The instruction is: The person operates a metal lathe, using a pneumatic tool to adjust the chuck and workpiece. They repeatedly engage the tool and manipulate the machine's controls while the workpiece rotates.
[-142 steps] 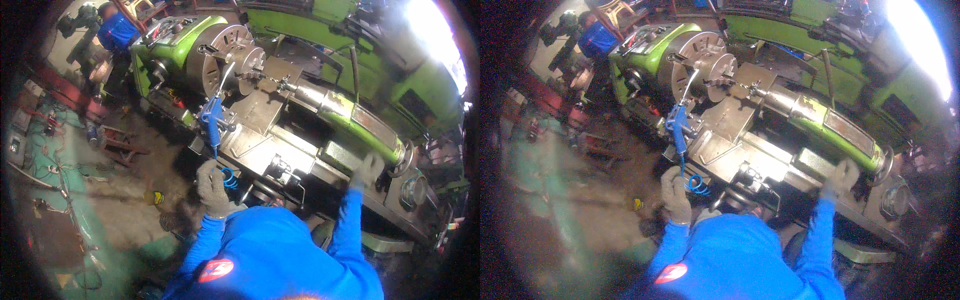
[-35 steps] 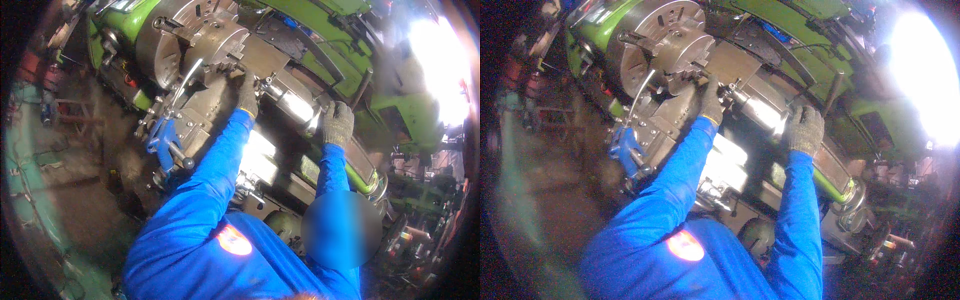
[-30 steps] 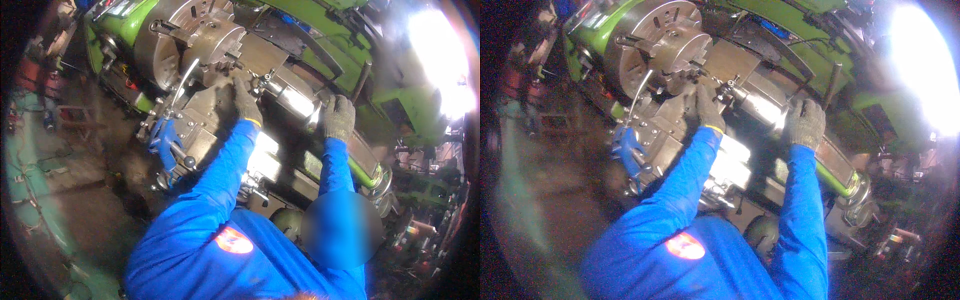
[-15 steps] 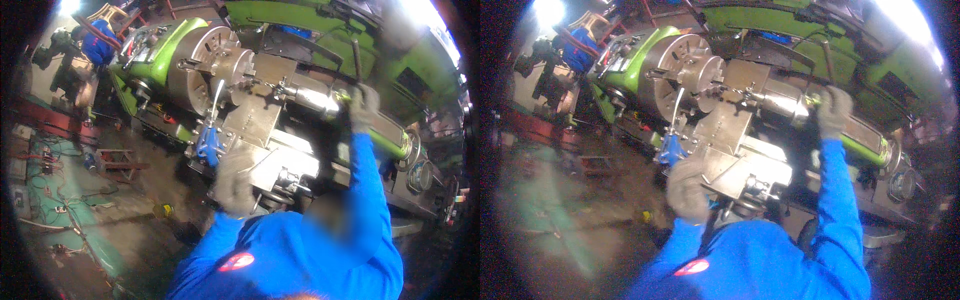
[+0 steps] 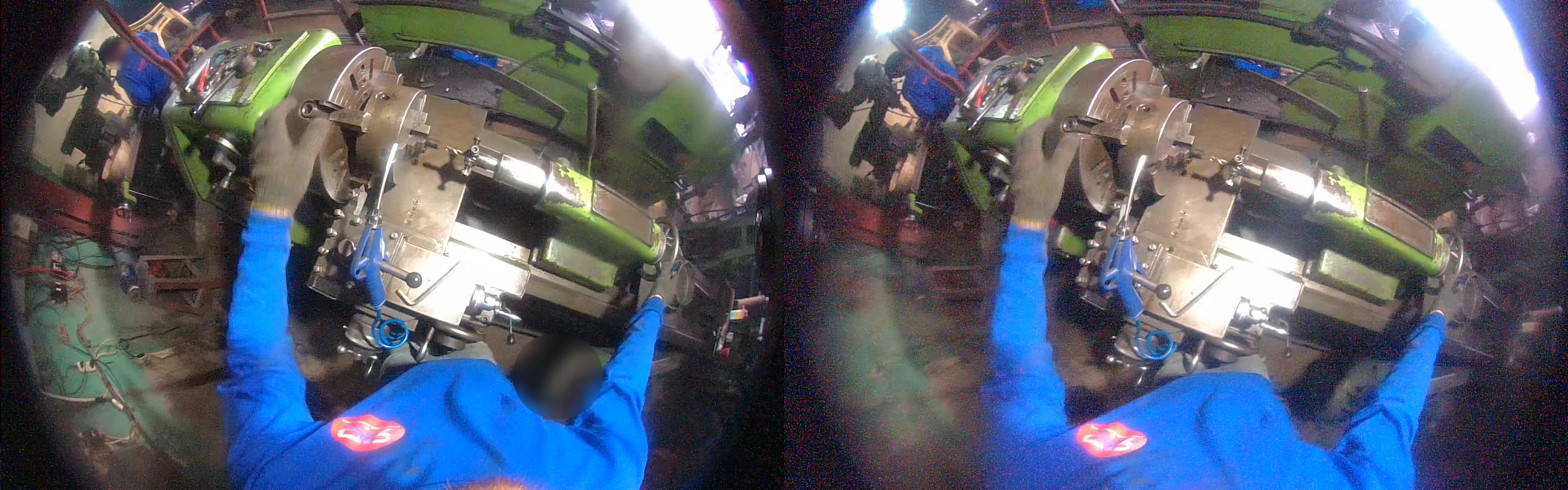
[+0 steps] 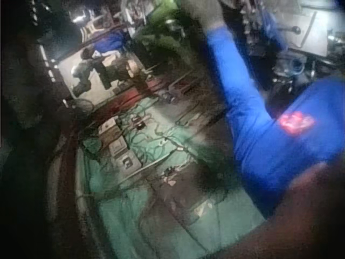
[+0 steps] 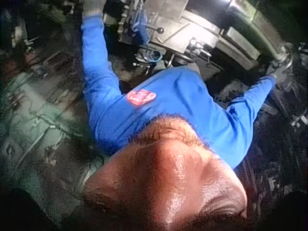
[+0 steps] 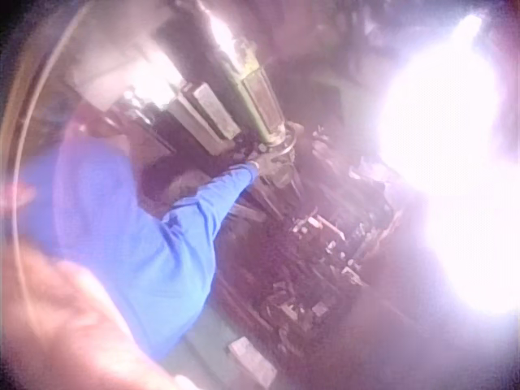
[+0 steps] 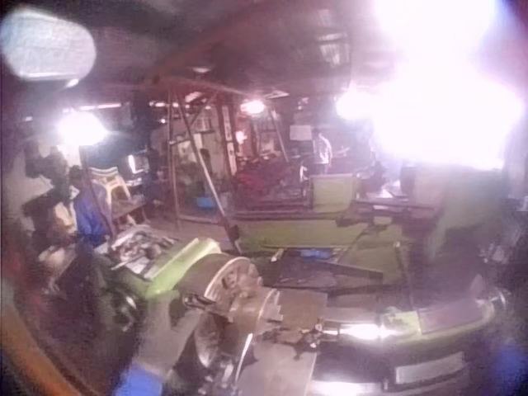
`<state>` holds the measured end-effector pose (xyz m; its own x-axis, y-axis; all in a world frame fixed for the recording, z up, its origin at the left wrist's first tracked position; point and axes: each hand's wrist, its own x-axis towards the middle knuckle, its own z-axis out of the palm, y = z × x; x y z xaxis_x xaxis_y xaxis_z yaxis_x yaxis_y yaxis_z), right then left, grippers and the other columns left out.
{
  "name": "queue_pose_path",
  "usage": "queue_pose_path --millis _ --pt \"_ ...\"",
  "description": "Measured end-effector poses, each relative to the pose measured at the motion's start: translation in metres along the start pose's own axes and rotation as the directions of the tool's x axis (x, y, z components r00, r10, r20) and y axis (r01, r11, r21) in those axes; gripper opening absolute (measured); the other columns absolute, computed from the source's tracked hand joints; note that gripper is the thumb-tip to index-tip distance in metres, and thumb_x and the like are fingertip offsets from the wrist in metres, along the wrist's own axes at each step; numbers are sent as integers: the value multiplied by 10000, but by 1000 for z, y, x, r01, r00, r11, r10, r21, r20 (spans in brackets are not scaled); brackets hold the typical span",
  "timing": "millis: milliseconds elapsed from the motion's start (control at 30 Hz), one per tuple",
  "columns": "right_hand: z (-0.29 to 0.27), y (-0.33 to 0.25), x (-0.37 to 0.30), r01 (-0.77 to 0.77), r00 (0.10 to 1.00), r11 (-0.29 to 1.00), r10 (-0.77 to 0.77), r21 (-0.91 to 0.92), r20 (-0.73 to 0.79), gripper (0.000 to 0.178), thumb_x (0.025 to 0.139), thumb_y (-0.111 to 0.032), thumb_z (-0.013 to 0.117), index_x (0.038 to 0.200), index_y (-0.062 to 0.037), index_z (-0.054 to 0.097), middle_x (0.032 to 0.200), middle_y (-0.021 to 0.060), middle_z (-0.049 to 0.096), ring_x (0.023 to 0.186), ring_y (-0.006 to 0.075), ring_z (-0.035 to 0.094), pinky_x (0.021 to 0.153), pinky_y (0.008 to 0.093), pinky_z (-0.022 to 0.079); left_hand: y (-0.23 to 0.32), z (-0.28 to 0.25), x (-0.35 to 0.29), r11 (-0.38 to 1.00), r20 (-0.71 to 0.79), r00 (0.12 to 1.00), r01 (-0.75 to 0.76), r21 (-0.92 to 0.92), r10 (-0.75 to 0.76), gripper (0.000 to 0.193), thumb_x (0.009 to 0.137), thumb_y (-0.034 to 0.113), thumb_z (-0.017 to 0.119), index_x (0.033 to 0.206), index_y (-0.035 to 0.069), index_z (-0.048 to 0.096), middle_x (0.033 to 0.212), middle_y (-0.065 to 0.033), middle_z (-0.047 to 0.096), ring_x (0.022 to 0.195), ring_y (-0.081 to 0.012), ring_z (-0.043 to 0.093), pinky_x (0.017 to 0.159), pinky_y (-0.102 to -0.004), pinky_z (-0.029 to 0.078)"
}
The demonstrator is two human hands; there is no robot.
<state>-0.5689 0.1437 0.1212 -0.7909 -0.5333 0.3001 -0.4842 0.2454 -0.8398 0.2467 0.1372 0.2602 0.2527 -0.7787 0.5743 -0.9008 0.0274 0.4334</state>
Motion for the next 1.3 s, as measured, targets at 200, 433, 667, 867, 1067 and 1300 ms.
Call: queue_pose_path --millis 200,433,667,867,1067,1300 --pt "-7 65 75 291 826 848 -457 443 331 744 985 -624 573 1572 -176 482 1475 83 604 1268 255 604 969 429 565 -38 89 52 977 109 991 52 209 -76 918 822 520 822 1541 114 422 1388 -268 575 1270 -462 562 1080 -532 466" --pt "36 23 18 -404 909 753 394 520 135 648 1020 -526 564 1506 -98 552 1431 109 626 1252 280 618 1020 428 544 -49 81 52 973 28 999 29 230 -36 926 779 435 884 1524 101 447 1362 -257 594 1250 -451 572 1062 -540 471" --pt "8 76 47 -473 869 709 472 522 146 807 935 -697 624 1495 -119 556 1449 107 601 1238 294 594 921 469 557 -47 95 62 975 44 998 25 220 -35 881 760 440 891 1492 120 518 1347 -237 619 1251 -434 579 1064 -525 477" --pt "19 57 37 -352 927 826 371 441 45 817 972 -665 614 1522 -68 517 1497 109 572 1278 317 596 1044 431 512 -38 92 71 963 45 992 103 250 -117 854 760 465 885 1474 131 558 1400 -241 613 1308 -418 574 1096 -504 471" --pt "1 90 66 -372 923 823 376 429 80 811 975 -643 625 1531 -66 500 1485 110 579 1253 313 617 1026 433 533 -45 103 77 970 47 993 91 224 -104 858 772 498 875 1477 125 560 1403 -238 615 1320 -410 571 1113 -502 460" --pt "11 74 40 -401 909 826 412 396 62 720 978 -630 623 1462 -100 560 1350 121 648 1090 316 673 740 466 638 -52 101 82 973 59 995 64 221 -79 849 774 497 872 1474 130 563 1408 -243 608 1316 -411 573 1115 -503 459"
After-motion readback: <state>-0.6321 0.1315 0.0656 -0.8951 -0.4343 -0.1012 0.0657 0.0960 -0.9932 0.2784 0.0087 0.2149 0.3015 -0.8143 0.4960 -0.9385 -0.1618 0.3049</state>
